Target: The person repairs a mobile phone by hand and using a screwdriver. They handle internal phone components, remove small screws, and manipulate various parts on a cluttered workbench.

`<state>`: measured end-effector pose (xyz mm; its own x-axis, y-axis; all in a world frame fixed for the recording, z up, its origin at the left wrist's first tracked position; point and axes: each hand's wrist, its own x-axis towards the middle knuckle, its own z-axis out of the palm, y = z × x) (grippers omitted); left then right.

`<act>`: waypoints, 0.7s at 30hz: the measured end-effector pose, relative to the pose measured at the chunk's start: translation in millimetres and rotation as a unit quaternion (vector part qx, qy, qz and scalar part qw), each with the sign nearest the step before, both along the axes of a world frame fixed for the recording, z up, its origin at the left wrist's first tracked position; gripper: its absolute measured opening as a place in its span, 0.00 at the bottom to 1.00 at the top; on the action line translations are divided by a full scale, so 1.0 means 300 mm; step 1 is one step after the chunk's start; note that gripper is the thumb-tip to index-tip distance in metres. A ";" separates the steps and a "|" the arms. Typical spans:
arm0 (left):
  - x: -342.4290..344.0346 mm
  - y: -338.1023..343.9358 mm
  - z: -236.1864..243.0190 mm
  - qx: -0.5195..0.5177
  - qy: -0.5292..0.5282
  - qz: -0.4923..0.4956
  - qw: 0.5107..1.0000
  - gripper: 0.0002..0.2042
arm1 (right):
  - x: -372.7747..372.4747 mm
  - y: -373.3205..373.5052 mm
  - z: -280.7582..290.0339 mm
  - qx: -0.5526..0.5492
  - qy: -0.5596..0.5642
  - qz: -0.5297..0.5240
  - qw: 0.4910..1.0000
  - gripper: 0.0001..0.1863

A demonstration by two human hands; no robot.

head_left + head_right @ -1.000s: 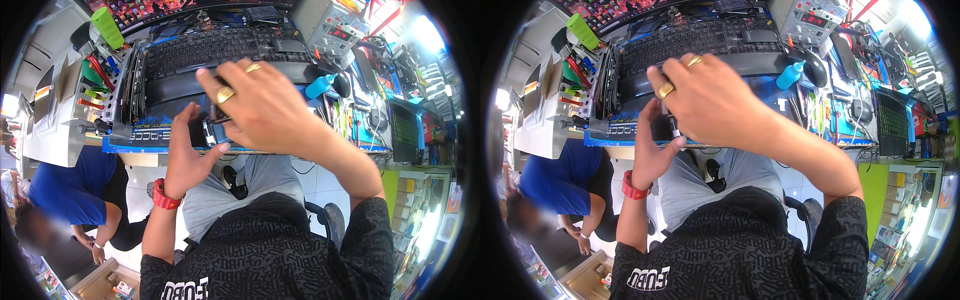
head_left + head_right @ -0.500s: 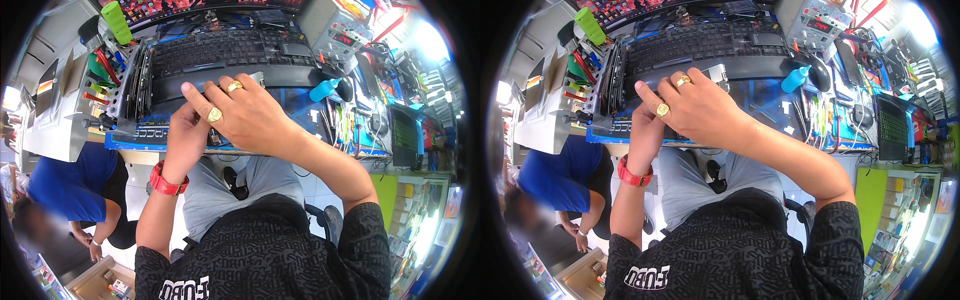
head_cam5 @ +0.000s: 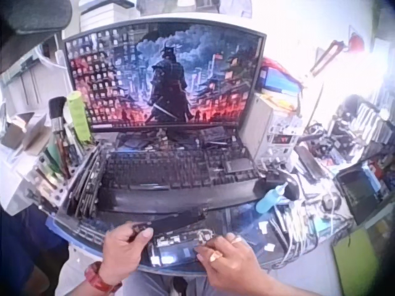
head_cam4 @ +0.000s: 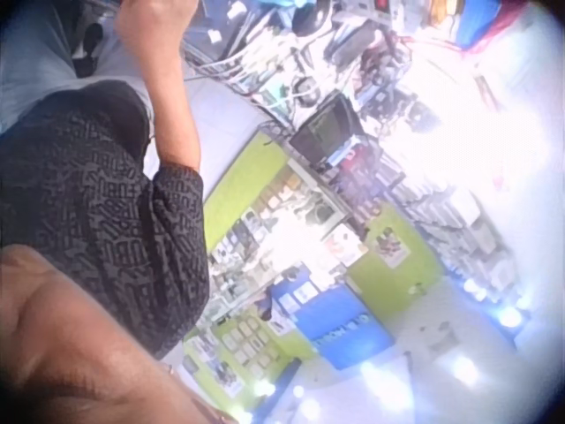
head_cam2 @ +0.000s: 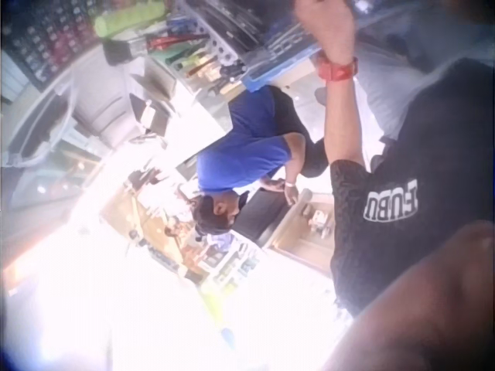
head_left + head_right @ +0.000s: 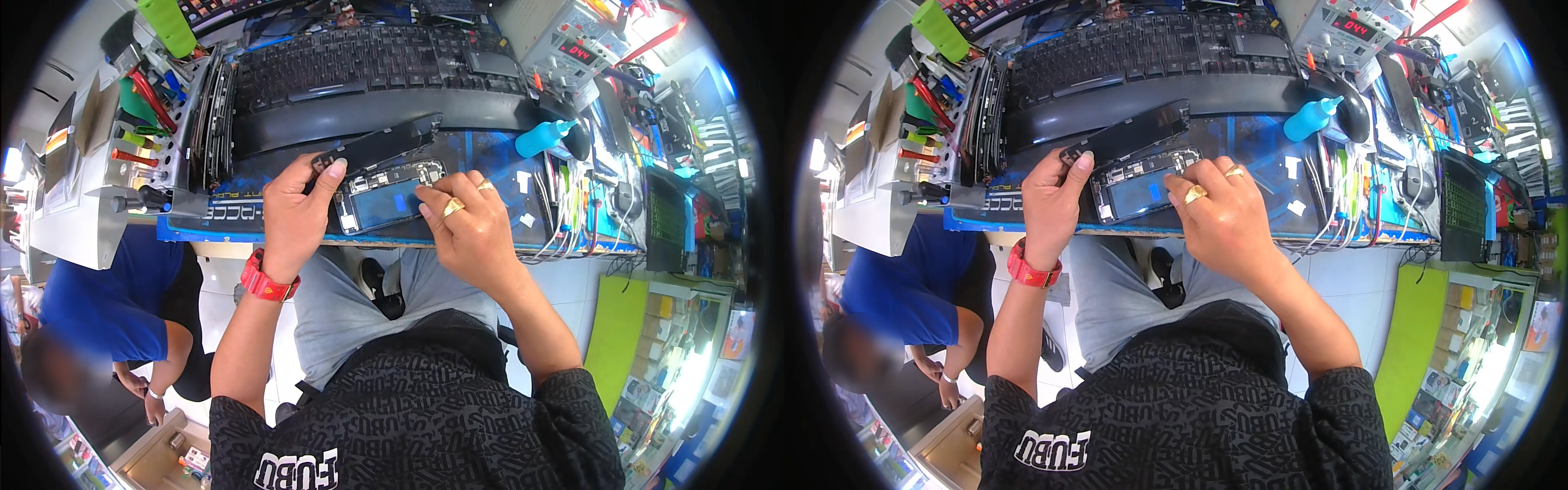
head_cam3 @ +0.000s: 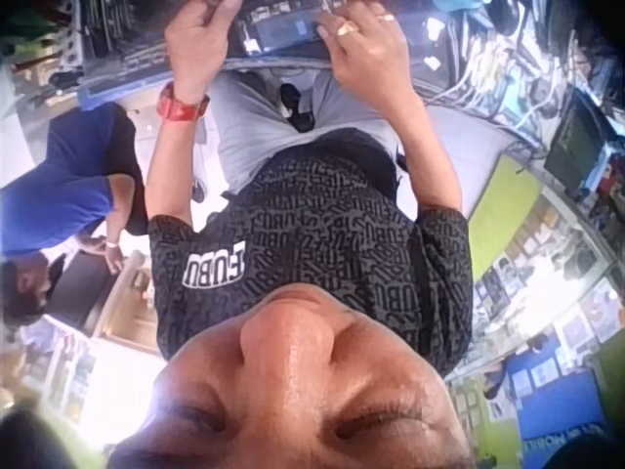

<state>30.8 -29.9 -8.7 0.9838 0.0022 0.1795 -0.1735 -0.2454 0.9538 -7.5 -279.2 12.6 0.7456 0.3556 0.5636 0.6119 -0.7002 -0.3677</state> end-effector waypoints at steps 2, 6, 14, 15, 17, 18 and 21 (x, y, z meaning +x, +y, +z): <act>-0.004 -0.012 0.001 0.016 -0.019 0.000 1.000 0.12 | 0.002 0.011 -0.008 -0.013 0.005 -0.003 1.000 0.11; -0.004 -0.024 0.013 0.018 -0.017 -0.005 1.000 0.12 | 0.027 0.039 -0.004 -0.016 -0.004 0.003 1.000 0.13; -0.003 -0.017 0.031 0.042 0.010 -0.035 0.998 0.11 | 0.070 0.083 -0.025 -0.061 -0.006 0.014 0.998 0.17; -0.003 -0.017 0.031 0.041 0.011 -0.036 0.998 0.11 | 0.074 0.087 -0.030 -0.062 -0.007 0.014 0.998 0.19; -0.004 -0.019 0.025 0.037 0.001 -0.038 0.999 0.11 | 0.079 0.091 -0.033 -0.068 -0.004 0.016 0.998 0.19; -0.004 -0.019 0.024 0.036 -0.004 -0.038 0.999 0.11 | 0.081 0.093 -0.034 -0.070 -0.003 0.018 0.997 0.19; -0.001 -0.018 0.025 0.046 -0.016 -0.039 0.998 0.11 | 0.086 0.091 -0.037 -0.091 -0.002 0.015 0.996 0.19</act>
